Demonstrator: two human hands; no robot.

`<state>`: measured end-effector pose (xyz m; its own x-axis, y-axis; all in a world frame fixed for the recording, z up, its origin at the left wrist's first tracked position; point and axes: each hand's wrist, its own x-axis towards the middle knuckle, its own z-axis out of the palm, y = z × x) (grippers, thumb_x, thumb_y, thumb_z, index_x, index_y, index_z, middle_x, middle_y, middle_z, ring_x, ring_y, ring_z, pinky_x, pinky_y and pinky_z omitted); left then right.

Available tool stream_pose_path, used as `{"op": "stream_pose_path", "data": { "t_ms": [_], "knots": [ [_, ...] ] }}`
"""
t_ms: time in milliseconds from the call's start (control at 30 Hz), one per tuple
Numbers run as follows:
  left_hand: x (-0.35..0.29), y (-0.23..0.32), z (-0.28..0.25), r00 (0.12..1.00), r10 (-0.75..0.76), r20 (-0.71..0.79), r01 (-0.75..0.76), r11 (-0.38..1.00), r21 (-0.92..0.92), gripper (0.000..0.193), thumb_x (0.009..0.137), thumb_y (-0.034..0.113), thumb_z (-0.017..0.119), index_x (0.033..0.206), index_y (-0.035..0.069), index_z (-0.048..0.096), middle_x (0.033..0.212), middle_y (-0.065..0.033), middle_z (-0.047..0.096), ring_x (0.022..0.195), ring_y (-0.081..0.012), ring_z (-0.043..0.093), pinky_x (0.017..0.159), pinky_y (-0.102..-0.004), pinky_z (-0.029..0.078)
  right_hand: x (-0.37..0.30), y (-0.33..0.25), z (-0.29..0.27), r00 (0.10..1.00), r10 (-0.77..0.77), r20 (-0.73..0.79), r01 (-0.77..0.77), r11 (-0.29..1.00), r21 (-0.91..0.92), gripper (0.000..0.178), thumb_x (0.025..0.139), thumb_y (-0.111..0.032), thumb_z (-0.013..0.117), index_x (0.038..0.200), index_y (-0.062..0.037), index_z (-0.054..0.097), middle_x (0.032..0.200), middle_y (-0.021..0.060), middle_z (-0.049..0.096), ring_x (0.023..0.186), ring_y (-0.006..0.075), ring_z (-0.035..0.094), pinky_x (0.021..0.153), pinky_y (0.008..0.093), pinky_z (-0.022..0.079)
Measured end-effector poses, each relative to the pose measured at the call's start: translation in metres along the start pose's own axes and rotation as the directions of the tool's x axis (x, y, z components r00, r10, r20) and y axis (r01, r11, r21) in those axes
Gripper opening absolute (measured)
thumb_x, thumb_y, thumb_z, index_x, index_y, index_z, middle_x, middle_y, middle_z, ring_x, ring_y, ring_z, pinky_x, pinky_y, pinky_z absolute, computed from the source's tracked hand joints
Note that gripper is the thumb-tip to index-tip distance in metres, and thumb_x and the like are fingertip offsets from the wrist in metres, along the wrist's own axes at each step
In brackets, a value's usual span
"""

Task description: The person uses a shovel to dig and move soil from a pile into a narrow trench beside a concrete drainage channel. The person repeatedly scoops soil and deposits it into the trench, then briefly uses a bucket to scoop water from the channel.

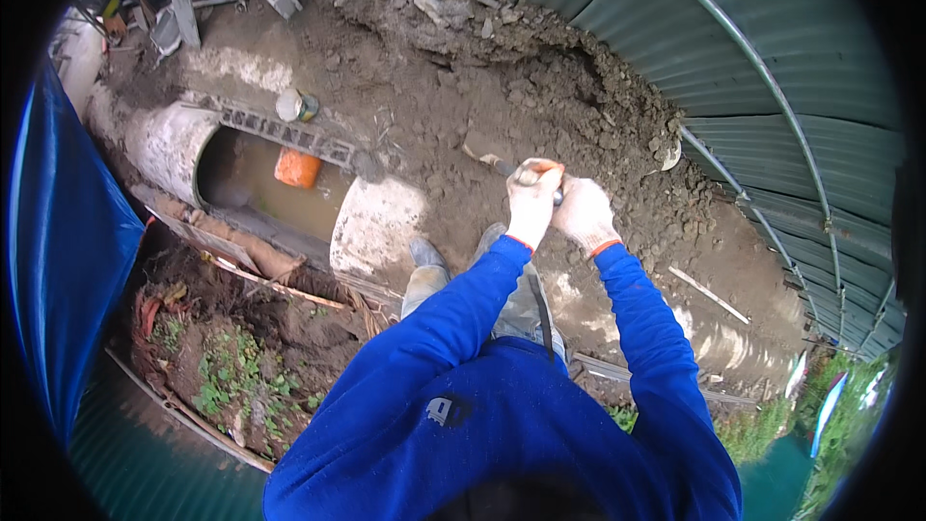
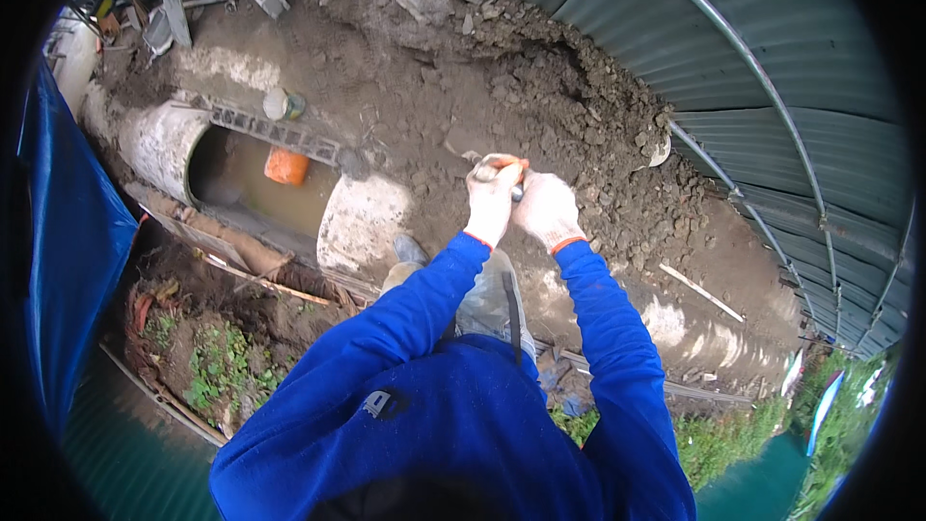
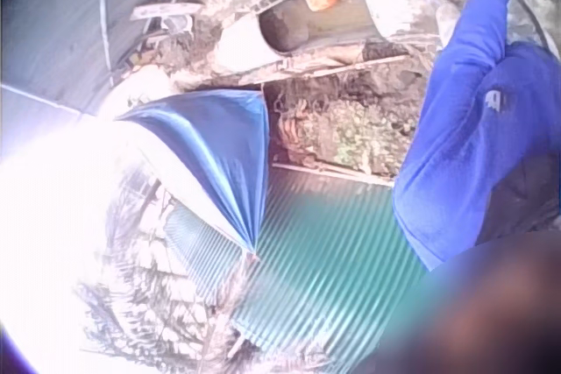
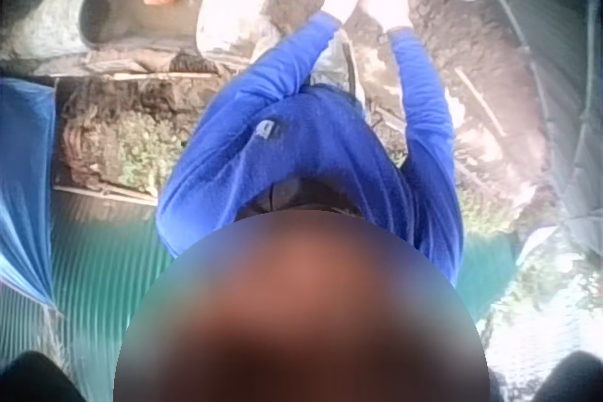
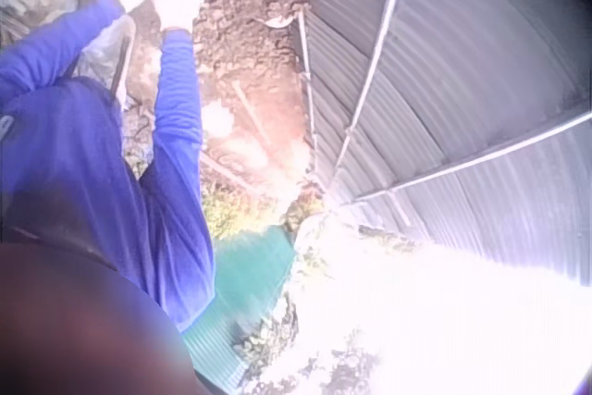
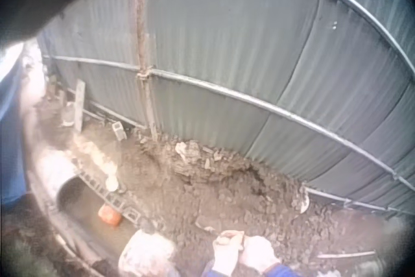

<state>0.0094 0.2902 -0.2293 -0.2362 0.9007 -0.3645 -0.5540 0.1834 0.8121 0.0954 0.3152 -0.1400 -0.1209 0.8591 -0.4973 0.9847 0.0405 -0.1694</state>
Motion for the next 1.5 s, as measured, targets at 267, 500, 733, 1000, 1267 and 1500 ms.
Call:
{"op": "stream_pose_path", "data": {
  "t_ms": [267, 500, 733, 1000, 1267, 1500],
  "knots": [
    [0.042, 0.024, -0.001, 0.997, -0.064, -0.047, 0.064, 0.998, -0.004, 0.006, 0.087, 0.005, 0.070, 0.091, 0.002, 0.072, 0.090, -0.0062, 0.075, 0.081, -0.0129, 0.068, 0.073, -0.0281, 0.054, 0.033, -0.028, -0.015, 0.998, 0.048, -0.032, -0.046, 0.998, 0.047, 0.038, 0.083, -0.035, 0.074, 0.109, -0.0070, 0.073, 0.098, 0.0222, 0.075, 0.095, 0.0410, 0.073, 0.085, 0.0483, 0.059],
    [0.084, 0.049, 0.027, 0.990, -0.119, -0.077, 0.119, 0.993, -0.006, 0.005, 0.084, 0.006, 0.071, 0.088, 0.004, 0.072, 0.082, -0.0023, 0.071, 0.072, -0.0117, 0.064, 0.064, -0.0287, 0.051, 0.072, -0.027, -0.047, 0.997, 0.004, -0.082, 0.001, 0.998, 0.064, 0.037, 0.082, -0.037, 0.077, 0.105, -0.0075, 0.074, 0.097, 0.0220, 0.074, 0.095, 0.0408, 0.072, 0.082, 0.0478, 0.058],
    [0.152, 0.084, 0.029, 0.982, -0.171, -0.078, 0.161, 0.979, -0.128, 0.007, 0.082, 0.004, 0.069, 0.088, 0.003, 0.072, 0.081, -0.0014, 0.070, 0.071, -0.0117, 0.064, 0.063, -0.0283, 0.050, 0.131, -0.057, -0.078, 0.994, -0.039, -0.104, 0.044, 0.998, 0.048, 0.032, 0.086, -0.034, 0.072, 0.103, -0.0074, 0.074, 0.094, 0.0208, 0.075, 0.093, 0.0400, 0.073, 0.082, 0.0467, 0.058],
    [0.199, 0.069, 0.003, 0.986, -0.167, -0.026, 0.162, 0.978, -0.129, 0.006, 0.083, 0.002, 0.068, 0.087, 0.001, 0.071, 0.086, -0.0082, 0.072, 0.077, -0.0148, 0.066, 0.068, -0.0287, 0.052, 0.176, -0.063, -0.056, 0.997, 0.074, -0.010, -0.072, 0.991, 0.109, 0.038, 0.085, -0.031, 0.074, 0.112, -0.0053, 0.069, 0.086, 0.0241, 0.073, 0.087, 0.0413, 0.074, 0.077, 0.0482, 0.060],
    [0.047, -0.005, -0.115, 0.951, -0.308, -0.016, 0.304, 0.945, -0.125, 0.010, 0.082, 0.009, 0.067, 0.089, 0.003, 0.068, 0.110, -0.0181, 0.075, 0.076, -0.0093, 0.060, 0.070, -0.0244, 0.048, 0.058, -0.073, 0.088, 0.966, 0.080, 0.246, -0.125, 0.978, 0.170, 0.045, 0.092, -0.039, 0.064, 0.122, -0.0065, 0.065, 0.091, 0.0194, 0.074, 0.087, 0.0381, 0.075, 0.077, 0.0499, 0.060],
    [-0.046, -0.061, -0.224, 0.951, -0.269, -0.154, 0.266, 0.963, -0.036, 0.023, 0.083, 0.004, 0.063, 0.103, -0.004, 0.072, 0.125, -0.0166, 0.071, 0.119, -0.0229, 0.065, 0.098, -0.0312, 0.050, -0.013, -0.097, 0.198, 0.893, 0.021, 0.450, -0.090, 0.987, 0.131, 0.076, 0.090, -0.039, 0.065, 0.153, -0.0061, 0.039, 0.100, 0.0254, 0.073, 0.096, 0.0432, 0.072, 0.083, 0.0524, 0.058]
  ]
}}
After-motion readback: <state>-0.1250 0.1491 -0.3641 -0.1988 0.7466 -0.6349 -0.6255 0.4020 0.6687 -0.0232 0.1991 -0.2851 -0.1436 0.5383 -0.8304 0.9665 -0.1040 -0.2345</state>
